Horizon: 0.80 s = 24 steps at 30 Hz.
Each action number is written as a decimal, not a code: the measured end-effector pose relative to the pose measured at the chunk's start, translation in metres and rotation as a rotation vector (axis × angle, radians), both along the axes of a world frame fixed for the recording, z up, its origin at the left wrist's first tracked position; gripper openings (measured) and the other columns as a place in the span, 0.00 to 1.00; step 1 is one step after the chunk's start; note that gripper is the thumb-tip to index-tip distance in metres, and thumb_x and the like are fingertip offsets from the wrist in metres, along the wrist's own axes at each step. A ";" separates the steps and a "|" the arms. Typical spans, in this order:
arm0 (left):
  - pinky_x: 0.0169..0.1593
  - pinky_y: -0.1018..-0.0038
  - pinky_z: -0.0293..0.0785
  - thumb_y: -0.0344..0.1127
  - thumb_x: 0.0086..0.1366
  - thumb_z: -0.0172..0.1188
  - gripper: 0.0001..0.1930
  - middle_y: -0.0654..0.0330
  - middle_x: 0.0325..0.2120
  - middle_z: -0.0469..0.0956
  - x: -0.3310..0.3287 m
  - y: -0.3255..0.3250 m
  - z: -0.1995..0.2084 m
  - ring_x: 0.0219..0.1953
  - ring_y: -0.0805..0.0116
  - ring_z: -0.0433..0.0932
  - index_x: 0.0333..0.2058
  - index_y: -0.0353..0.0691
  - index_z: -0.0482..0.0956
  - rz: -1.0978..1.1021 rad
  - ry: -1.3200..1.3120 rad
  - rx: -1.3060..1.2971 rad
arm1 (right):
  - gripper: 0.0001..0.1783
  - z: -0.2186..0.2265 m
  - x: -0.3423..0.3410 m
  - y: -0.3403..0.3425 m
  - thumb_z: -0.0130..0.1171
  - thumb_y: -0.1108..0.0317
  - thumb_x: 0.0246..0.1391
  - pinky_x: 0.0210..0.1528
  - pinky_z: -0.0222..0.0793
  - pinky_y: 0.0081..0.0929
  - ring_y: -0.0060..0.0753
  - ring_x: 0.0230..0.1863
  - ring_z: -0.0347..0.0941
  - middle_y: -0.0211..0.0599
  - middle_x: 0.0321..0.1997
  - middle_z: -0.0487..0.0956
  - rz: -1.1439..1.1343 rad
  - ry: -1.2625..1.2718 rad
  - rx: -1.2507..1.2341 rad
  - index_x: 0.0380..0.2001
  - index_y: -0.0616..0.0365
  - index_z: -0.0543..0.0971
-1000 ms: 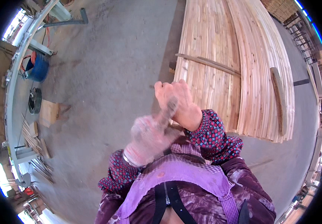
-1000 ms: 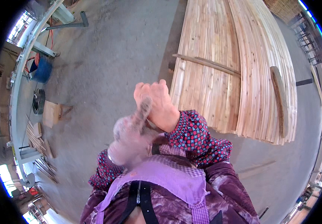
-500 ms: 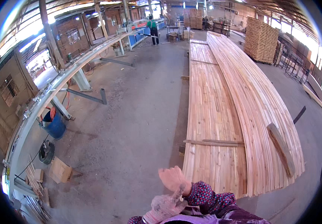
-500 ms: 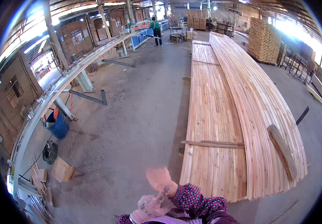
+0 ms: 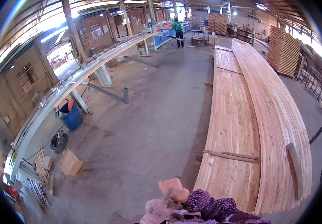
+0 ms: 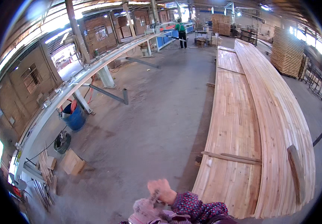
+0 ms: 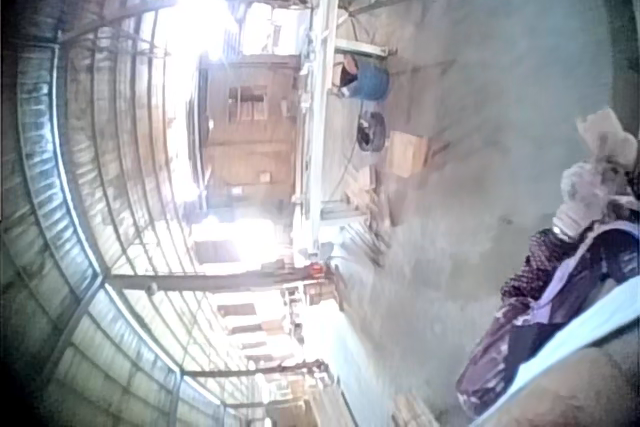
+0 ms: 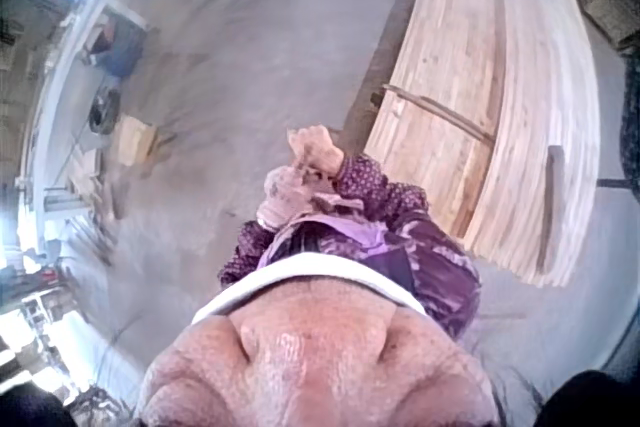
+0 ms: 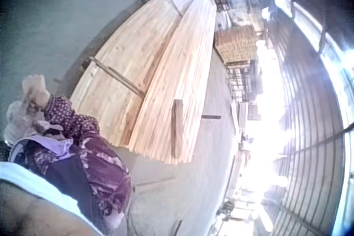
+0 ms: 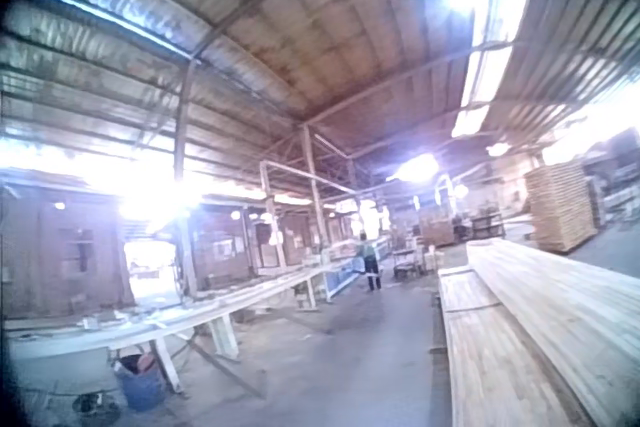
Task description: The person gathers and stacks long, thin wooden planks in a workshop. They lift bundles of planks from a metal rack and place them onto a growing pile on the floor, repeating the process to build a larger stack.
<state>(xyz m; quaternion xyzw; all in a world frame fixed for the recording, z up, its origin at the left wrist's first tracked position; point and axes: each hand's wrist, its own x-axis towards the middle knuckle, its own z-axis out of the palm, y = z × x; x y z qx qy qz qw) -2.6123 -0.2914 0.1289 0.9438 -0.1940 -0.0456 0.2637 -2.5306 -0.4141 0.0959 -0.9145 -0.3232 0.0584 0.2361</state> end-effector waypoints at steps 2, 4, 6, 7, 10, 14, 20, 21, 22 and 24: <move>0.25 0.57 0.72 0.55 0.56 0.66 0.36 0.57 0.23 0.80 0.013 0.021 0.002 0.23 0.53 0.81 0.60 0.47 0.66 0.044 0.065 -0.052 | 0.11 -0.004 0.009 0.012 0.58 0.61 0.46 0.29 0.75 0.45 0.51 0.29 0.82 0.45 0.26 0.82 0.059 -0.004 0.058 0.29 0.57 0.79; 0.25 0.57 0.72 0.55 0.57 0.66 0.33 0.57 0.23 0.80 0.012 0.038 -0.007 0.24 0.53 0.81 0.57 0.47 0.69 0.050 0.091 -0.055 | 0.12 -0.012 0.018 0.041 0.59 0.60 0.46 0.30 0.76 0.46 0.52 0.29 0.82 0.46 0.27 0.82 0.083 -0.006 -0.012 0.30 0.56 0.80; 0.25 0.57 0.73 0.54 0.57 0.65 0.30 0.57 0.23 0.81 -0.001 0.049 -0.035 0.24 0.53 0.81 0.53 0.46 0.72 0.045 0.115 -0.017 | 0.10 -0.016 0.022 0.065 0.57 0.62 0.48 0.30 0.76 0.47 0.51 0.30 0.82 0.48 0.28 0.82 0.077 0.066 -0.118 0.30 0.56 0.79; 0.25 0.56 0.73 0.54 0.57 0.65 0.28 0.57 0.23 0.81 -0.006 0.054 -0.051 0.24 0.53 0.81 0.52 0.46 0.74 0.033 0.127 -0.015 | 0.09 -0.019 0.025 0.077 0.56 0.63 0.50 0.30 0.76 0.47 0.52 0.30 0.82 0.49 0.27 0.82 0.050 0.079 -0.180 0.31 0.56 0.79; 0.26 0.56 0.74 0.54 0.57 0.64 0.25 0.56 0.23 0.81 0.002 0.095 -0.068 0.24 0.52 0.82 0.47 0.45 0.78 0.025 0.125 -0.058 | 0.08 -0.026 0.042 0.106 0.54 0.65 0.53 0.31 0.76 0.48 0.55 0.31 0.82 0.49 0.28 0.83 0.043 0.132 -0.286 0.33 0.55 0.79; 0.33 0.57 0.76 0.50 0.61 0.61 0.15 0.56 0.29 0.82 0.036 0.158 -0.018 0.34 0.56 0.82 0.42 0.51 0.83 0.192 0.321 -0.212 | 0.09 -0.051 0.046 0.140 0.54 0.62 0.57 0.33 0.76 0.49 0.58 0.32 0.81 0.47 0.29 0.83 0.107 0.076 -0.271 0.33 0.53 0.80; 0.37 0.61 0.77 0.35 0.67 0.56 0.23 0.58 0.41 0.80 -0.007 0.176 -0.121 0.34 0.60 0.80 0.61 0.48 0.71 0.138 0.094 -0.607 | 0.11 -0.034 0.075 0.237 0.52 0.59 0.61 0.35 0.76 0.52 0.58 0.33 0.81 0.50 0.28 0.82 0.135 0.107 -0.330 0.34 0.50 0.81; 0.45 0.66 0.77 0.34 0.66 0.57 0.22 0.54 0.41 0.78 0.037 0.198 -0.023 0.41 0.61 0.80 0.59 0.46 0.72 0.135 0.566 -0.160 | 0.11 -0.033 0.086 0.243 0.52 0.58 0.61 0.35 0.76 0.52 0.58 0.33 0.81 0.50 0.29 0.83 0.124 0.109 -0.358 0.35 0.50 0.81; 0.44 0.66 0.77 0.34 0.67 0.56 0.21 0.55 0.40 0.78 0.054 0.223 0.008 0.40 0.62 0.79 0.59 0.45 0.72 0.091 0.492 -0.057 | 0.12 -0.029 0.092 0.252 0.52 0.58 0.61 0.36 0.76 0.52 0.58 0.34 0.81 0.50 0.29 0.83 0.131 0.111 -0.376 0.35 0.50 0.81; 0.40 0.66 0.76 0.35 0.66 0.54 0.19 0.59 0.36 0.77 0.061 0.254 -0.019 0.37 0.64 0.79 0.56 0.45 0.73 0.150 0.319 -0.224 | 0.12 -0.025 0.105 0.270 0.53 0.57 0.61 0.37 0.76 0.52 0.57 0.34 0.81 0.49 0.31 0.83 0.175 0.099 -0.269 0.36 0.49 0.82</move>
